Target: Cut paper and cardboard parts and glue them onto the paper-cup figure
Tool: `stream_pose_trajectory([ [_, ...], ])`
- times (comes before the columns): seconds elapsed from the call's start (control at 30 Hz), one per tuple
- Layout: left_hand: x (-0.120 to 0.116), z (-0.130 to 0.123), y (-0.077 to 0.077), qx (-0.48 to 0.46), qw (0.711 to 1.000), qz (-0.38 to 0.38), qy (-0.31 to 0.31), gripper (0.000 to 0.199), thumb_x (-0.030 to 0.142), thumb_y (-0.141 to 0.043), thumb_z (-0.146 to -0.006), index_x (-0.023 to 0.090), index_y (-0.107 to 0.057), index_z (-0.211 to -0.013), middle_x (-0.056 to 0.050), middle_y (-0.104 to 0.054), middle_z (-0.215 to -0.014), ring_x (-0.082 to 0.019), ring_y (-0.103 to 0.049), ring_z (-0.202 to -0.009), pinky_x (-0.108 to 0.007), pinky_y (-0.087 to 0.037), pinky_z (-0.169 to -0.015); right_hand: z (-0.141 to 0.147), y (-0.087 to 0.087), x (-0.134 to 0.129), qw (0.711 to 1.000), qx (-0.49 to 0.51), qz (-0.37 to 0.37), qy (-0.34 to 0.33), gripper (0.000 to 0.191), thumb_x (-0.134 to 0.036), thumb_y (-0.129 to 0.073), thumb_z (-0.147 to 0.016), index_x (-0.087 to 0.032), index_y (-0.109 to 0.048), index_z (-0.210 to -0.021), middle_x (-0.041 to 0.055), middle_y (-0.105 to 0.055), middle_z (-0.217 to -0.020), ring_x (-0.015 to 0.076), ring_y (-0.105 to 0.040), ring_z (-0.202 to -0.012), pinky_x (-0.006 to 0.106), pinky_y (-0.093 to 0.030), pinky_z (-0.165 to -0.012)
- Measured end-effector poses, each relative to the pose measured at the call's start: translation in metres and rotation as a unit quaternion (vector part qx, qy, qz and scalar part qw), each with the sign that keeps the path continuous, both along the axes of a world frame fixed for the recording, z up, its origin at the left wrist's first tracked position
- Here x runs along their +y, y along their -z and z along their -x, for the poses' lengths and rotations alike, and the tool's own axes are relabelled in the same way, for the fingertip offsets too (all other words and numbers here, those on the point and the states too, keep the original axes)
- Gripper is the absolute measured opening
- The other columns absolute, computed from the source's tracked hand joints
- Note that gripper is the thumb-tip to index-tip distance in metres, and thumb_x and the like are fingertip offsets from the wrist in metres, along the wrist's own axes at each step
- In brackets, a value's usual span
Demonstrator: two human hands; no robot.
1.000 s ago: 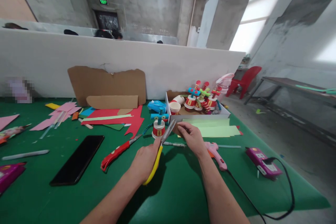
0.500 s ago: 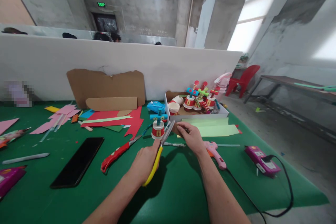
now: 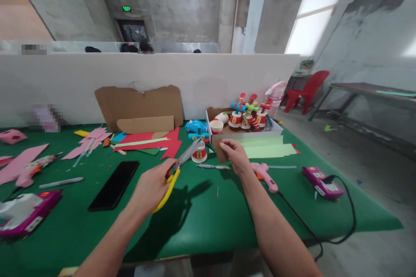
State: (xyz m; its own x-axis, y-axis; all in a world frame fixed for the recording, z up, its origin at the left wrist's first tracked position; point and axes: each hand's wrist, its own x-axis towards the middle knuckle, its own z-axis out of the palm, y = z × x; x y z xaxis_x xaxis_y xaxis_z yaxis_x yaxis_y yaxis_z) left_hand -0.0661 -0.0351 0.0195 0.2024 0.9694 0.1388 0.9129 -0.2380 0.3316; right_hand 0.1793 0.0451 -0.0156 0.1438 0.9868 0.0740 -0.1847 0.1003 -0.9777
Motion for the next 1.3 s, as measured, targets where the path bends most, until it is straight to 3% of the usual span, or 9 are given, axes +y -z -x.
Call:
stream_pose_trajectory([
  [0.1, -0.019, 0.020, 0.003, 0.088, 0.993, 0.071, -0.028, 0.029, 0.031, -0.043, -0.085, 0.025, -0.050, -0.112, -0.005, -0.068, -0.094, -0.023, -0.064, -0.084, -0.026, -0.041, -0.064, -0.003, 0.002, 0.007, 0.995, 0.046, -0.024, 0.090, 0.039, -0.046, -0.074, -0.050, -0.018, -0.061, -0.075, -0.0032, -0.061, -0.064, 0.0100, -0.052, -0.055, 0.022, -0.040, -0.049],
  [0.2, -0.034, 0.033, 0.016, 0.159, 0.974, 0.141, -0.078, 0.034, 0.027, -0.046, -0.082, 0.021, -0.048, -0.116, -0.008, -0.068, -0.089, -0.027, -0.065, -0.082, -0.028, -0.042, -0.061, 0.001, 0.006, 0.004, 0.989, 0.081, -0.014, 0.126, 0.041, -0.046, -0.074, -0.049, -0.019, -0.057, -0.075, -0.0077, -0.052, -0.052, 0.0068, -0.041, -0.042, 0.021, -0.032, -0.040],
  [0.33, -0.048, 0.043, 0.033, 0.175, 0.974, 0.130, -0.065, 0.029, 0.025, -0.044, -0.083, 0.017, -0.052, -0.110, -0.011, -0.065, -0.097, -0.025, -0.064, -0.090, -0.030, -0.045, -0.072, 0.020, 0.017, -0.018, 0.985, 0.155, -0.001, 0.077, 0.039, -0.041, -0.076, -0.048, -0.021, -0.051, -0.071, -0.0105, -0.046, -0.045, 0.0060, -0.042, -0.038, 0.019, -0.036, -0.039],
  [0.47, -0.052, 0.039, 0.029, 0.216, 0.975, 0.048, -0.024, 0.028, 0.026, -0.046, -0.084, 0.020, -0.058, -0.108, -0.010, -0.061, -0.106, -0.024, -0.058, -0.099, -0.032, -0.045, -0.080, 0.034, 0.026, -0.035, 0.986, 0.169, 0.010, 0.006, 0.036, -0.037, -0.078, -0.050, -0.019, -0.054, -0.071, -0.0078, -0.054, -0.048, 0.0062, -0.050, -0.041, 0.017, -0.042, -0.042],
  [0.57, -0.035, 0.020, 0.017, 0.213, 0.977, -0.030, 0.011, 0.026, 0.021, -0.042, -0.086, 0.020, -0.063, -0.102, -0.008, -0.064, -0.106, -0.022, -0.057, -0.100, -0.030, -0.045, -0.082, 0.036, 0.029, -0.035, 0.986, 0.163, 0.019, -0.014, 0.033, -0.037, -0.077, -0.052, -0.018, -0.056, -0.069, -0.0056, -0.058, -0.050, 0.0080, -0.054, -0.044, 0.019, -0.046, -0.046],
  [0.67, 0.000, -0.006, 0.011, 0.184, 0.978, -0.085, 0.051, 0.032, 0.020, -0.035, -0.091, 0.022, -0.064, -0.103, -0.006, -0.068, -0.101, -0.019, -0.061, -0.095, -0.026, -0.045, -0.079, 0.033, 0.029, -0.029, 0.987, 0.162, 0.021, -0.008, 0.030, -0.037, -0.076, -0.053, -0.018, -0.056, -0.066, -0.0057, -0.057, -0.049, 0.0076, -0.053, -0.042, 0.018, -0.045, -0.044],
  [0.9, 0.070, -0.044, 0.029, 0.321, 0.931, -0.065, 0.159, 0.038, 0.015, -0.042, -0.087, 0.030, -0.059, -0.118, -0.009, -0.070, -0.091, -0.024, -0.066, -0.082, -0.029, -0.046, -0.064, 0.020, 0.034, -0.017, 0.982, 0.164, -0.001, 0.092, 0.026, -0.035, -0.072, -0.054, -0.019, -0.052, -0.058, -0.0081, -0.050, -0.044, 0.0051, -0.042, -0.038, 0.017, -0.033, -0.038],
  [1.13, 0.088, -0.055, 0.044, 0.311, 0.931, -0.048, 0.186, 0.038, 0.023, -0.045, -0.089, 0.036, -0.055, -0.123, -0.009, -0.069, -0.096, -0.023, -0.066, -0.081, -0.029, -0.047, -0.067, 0.016, 0.038, -0.013, 0.984, 0.149, 0.006, 0.101, 0.024, -0.034, -0.069, -0.053, -0.018, -0.051, -0.057, -0.0076, -0.050, -0.044, 0.0050, -0.039, -0.036, 0.017, -0.028, -0.036],
  [1.3, 0.064, -0.049, 0.045, 0.281, 0.943, -0.075, 0.162, 0.034, 0.019, -0.038, -0.090, 0.025, -0.061, -0.114, -0.010, -0.067, -0.095, -0.021, -0.064, -0.085, -0.027, -0.048, -0.069, 0.014, 0.039, -0.011, 0.982, 0.149, 0.001, 0.113, 0.022, -0.033, -0.066, -0.055, -0.018, -0.050, -0.055, -0.0074, -0.050, -0.043, 0.0046, -0.037, -0.035, 0.017, -0.027, -0.035],
])
